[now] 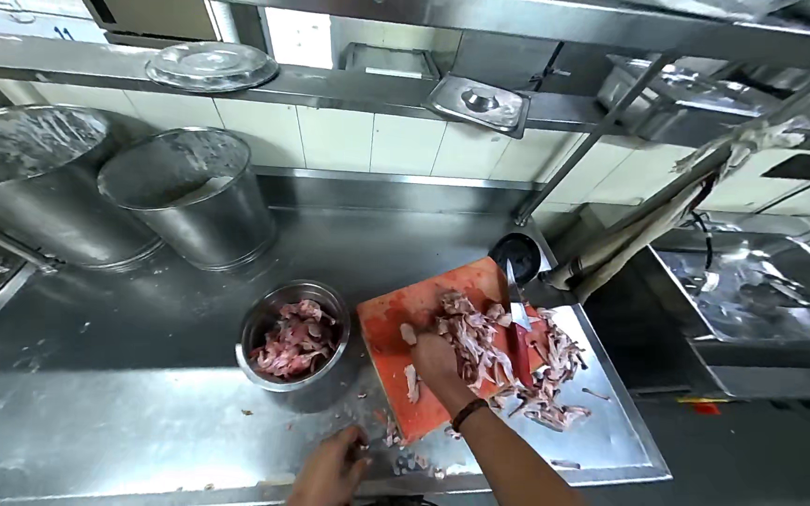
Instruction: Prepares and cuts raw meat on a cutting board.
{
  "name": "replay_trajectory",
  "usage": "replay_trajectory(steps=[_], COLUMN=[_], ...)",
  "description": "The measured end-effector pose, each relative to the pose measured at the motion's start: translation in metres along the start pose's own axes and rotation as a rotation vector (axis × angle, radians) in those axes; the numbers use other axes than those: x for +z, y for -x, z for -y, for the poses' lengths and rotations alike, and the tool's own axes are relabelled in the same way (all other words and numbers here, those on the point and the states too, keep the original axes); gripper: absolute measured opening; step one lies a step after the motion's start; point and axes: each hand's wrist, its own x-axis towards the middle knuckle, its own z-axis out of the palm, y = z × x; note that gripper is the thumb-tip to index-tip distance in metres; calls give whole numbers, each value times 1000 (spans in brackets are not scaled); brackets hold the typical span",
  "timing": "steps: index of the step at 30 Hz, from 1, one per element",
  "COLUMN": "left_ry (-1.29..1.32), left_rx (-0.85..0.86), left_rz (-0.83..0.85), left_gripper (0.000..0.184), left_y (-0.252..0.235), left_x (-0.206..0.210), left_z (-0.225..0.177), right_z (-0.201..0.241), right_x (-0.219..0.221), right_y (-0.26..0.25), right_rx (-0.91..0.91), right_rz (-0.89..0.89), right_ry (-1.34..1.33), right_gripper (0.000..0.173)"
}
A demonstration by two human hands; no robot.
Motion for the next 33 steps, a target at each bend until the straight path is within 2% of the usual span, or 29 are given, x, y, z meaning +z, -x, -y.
replay_trajectory(steps=[2,4,6,9,11,14,19,21,23,25,30,32,33], left_ry=[96,216,315,495,612,602,133,36,37,149,742,921,1013], left_rx=[40,44,56,143,136,120,191,212,216,202,224,252,243], left_rz=[-64,-158,-233,-167,-98,-149,-283,-304,-327,-340,-308,-274,-243], left_gripper=[31,31,38,50,46,35,28,30,30,28,25,27,27], left_y=[-13,-24,-38,-58,-68,-78,-78,-76,-75,-74,-66,-66,-66], left_x=[-2,-3,-4,-1,7,21,29,30,28,28,26,28,30], left_z=[-13,-31,-51,-84,-103,-112,-113,-117,-119,-122,-130,-129,-130], right_z=[-15,-31,-37,-45,-52,-63,-81,-84,-85,-85,-87,-89,-89], right_x=[6,6,-1,-13,-12,-7,-2,6,7,6,-3,-6,-6], right_y=[8,24,45,69,77,83,91,88,89,91,102,105,104], right_rx=[-107,-195,-171,-82,-66,-100,-23,-24,-6,14,72,-5,-56], right_rz=[6,39,131,280,308,250,250,140,125,156,382,441,424], right_ry=[-212,-620,-1107,-1462,-1575,-1651,-1601,-1555,-1582,-1671,-2132,-2179,-2100], right_gripper=[34,32,28,23,23,24,38,29,23,23,20,20,23])
